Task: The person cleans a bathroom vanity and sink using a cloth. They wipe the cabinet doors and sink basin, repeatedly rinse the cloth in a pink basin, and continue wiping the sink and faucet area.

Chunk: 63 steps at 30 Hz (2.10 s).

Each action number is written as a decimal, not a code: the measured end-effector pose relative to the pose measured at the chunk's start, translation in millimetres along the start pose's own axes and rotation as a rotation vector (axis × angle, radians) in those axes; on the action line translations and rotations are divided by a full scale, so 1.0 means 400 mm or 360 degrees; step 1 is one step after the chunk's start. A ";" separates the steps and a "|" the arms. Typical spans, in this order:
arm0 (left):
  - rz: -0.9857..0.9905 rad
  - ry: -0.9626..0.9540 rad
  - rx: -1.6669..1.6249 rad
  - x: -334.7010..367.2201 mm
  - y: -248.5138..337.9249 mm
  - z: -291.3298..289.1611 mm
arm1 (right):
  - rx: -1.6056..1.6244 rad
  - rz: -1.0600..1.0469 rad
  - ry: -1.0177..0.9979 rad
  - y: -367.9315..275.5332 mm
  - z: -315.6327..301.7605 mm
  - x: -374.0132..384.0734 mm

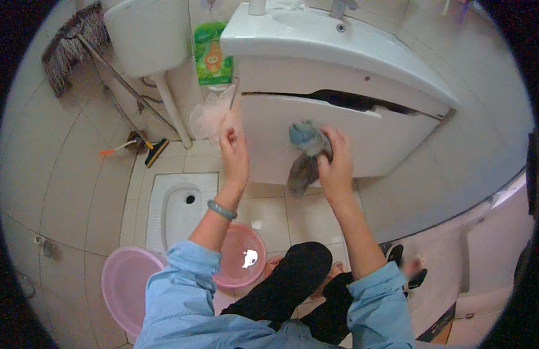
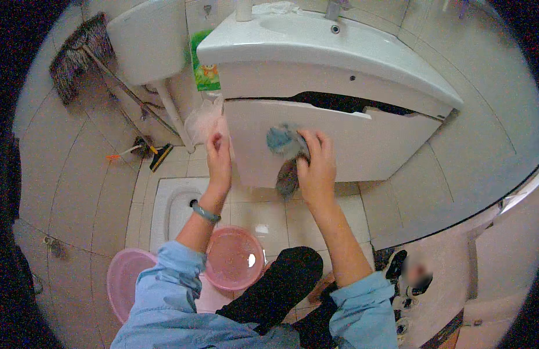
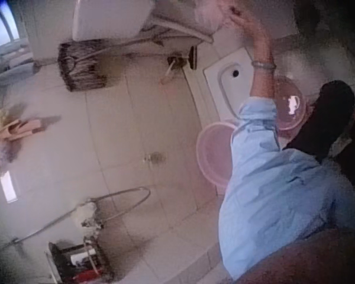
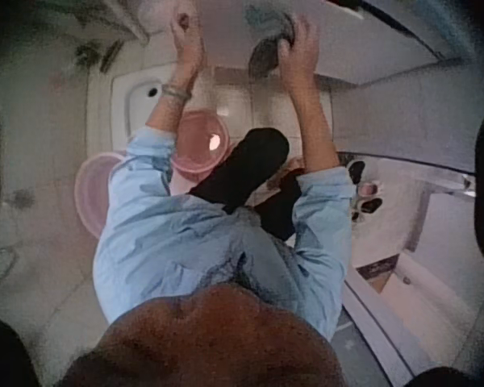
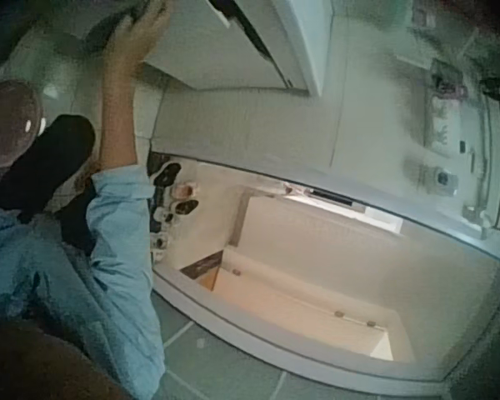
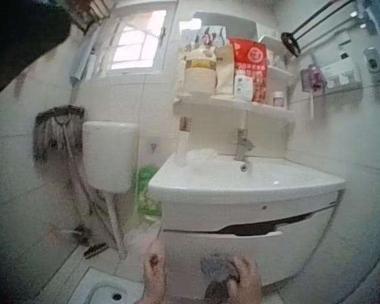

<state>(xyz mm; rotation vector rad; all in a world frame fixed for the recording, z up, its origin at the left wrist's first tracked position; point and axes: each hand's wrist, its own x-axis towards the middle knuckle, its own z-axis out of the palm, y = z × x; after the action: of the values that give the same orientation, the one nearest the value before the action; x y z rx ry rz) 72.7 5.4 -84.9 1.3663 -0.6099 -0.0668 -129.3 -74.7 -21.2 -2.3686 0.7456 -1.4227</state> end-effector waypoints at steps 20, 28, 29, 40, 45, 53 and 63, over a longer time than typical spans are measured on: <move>0.0838 -0.0070 0.0338 0.163 -0.134 0.086 | -0.0204 -0.0048 -0.0457 0.172 0.266 -0.155; 0.0228 -0.0964 -0.0035 0.181 -0.023 -0.017 | -0.0177 -0.0470 0.0119 0.025 0.299 0.026; 0.0179 -0.1056 -0.0113 0.171 0.003 -0.003 | -0.0217 -0.0539 0.0110 0.053 0.321 -0.009; 0.0108 -0.0902 0.0188 0.184 -0.010 -0.040 | -0.0094 0.0277 -0.0818 0.162 0.175 -0.231; 0.0466 -0.0478 0.0083 0.170 0.040 -0.063 | 0.0082 0.0221 0.0075 0.032 -0.181 0.003; 0.1868 0.0311 0.0929 0.263 0.391 0.057 | 0.0135 0.0561 0.0956 0.251 -0.336 0.271; 0.1947 0.0274 0.0650 0.336 0.357 0.048 | -0.0189 0.0508 0.0822 0.105 -0.026 0.259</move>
<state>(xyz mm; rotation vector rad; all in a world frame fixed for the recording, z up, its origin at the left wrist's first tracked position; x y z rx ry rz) 134.7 -31.7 98.5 1.1538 -1.2584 1.1963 -110.8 -167.1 39.7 -1.8462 1.2990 -1.8962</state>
